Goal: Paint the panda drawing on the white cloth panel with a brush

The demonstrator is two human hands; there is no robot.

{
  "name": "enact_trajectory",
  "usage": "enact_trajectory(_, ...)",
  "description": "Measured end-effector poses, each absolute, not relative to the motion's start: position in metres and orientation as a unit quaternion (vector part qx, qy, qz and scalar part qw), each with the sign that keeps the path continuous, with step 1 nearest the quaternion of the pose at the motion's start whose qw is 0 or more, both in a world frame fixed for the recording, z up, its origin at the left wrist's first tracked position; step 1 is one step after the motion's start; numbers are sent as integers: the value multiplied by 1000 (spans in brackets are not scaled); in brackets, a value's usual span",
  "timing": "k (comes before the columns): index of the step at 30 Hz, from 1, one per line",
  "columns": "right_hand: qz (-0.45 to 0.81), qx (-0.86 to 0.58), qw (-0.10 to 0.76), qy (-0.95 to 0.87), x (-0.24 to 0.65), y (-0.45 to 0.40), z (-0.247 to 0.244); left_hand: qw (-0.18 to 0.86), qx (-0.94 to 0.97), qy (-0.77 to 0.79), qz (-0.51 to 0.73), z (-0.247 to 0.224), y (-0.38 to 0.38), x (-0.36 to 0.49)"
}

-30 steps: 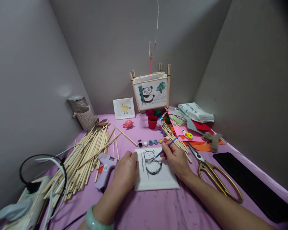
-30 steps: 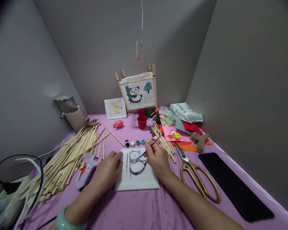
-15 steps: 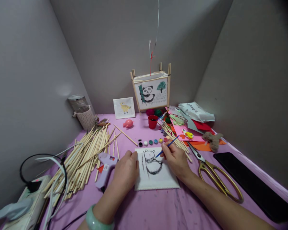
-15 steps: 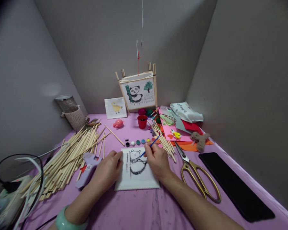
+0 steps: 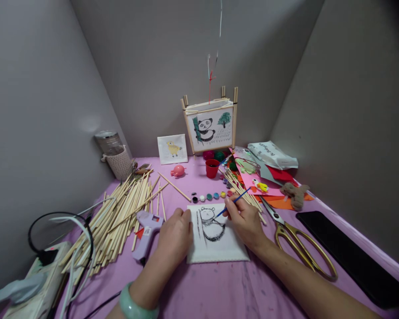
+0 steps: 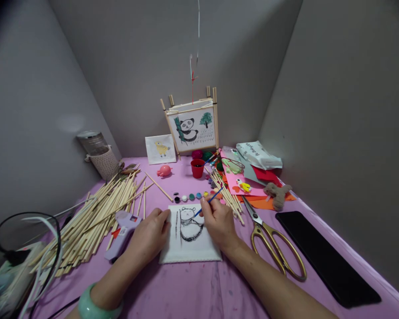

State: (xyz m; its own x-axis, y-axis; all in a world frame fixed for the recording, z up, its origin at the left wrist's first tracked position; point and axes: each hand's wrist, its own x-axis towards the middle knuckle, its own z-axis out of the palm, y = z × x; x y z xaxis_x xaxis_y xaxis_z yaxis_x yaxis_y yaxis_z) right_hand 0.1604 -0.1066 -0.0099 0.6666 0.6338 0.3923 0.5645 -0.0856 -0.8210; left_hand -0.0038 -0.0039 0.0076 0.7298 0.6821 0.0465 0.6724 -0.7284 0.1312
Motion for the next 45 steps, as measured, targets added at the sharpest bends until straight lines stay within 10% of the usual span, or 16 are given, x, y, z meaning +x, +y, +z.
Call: enact_trajectory(45, 7, -721, 529, -448, 157, -102, -16, 47, 928, 367, 40, 7, -4, -3)
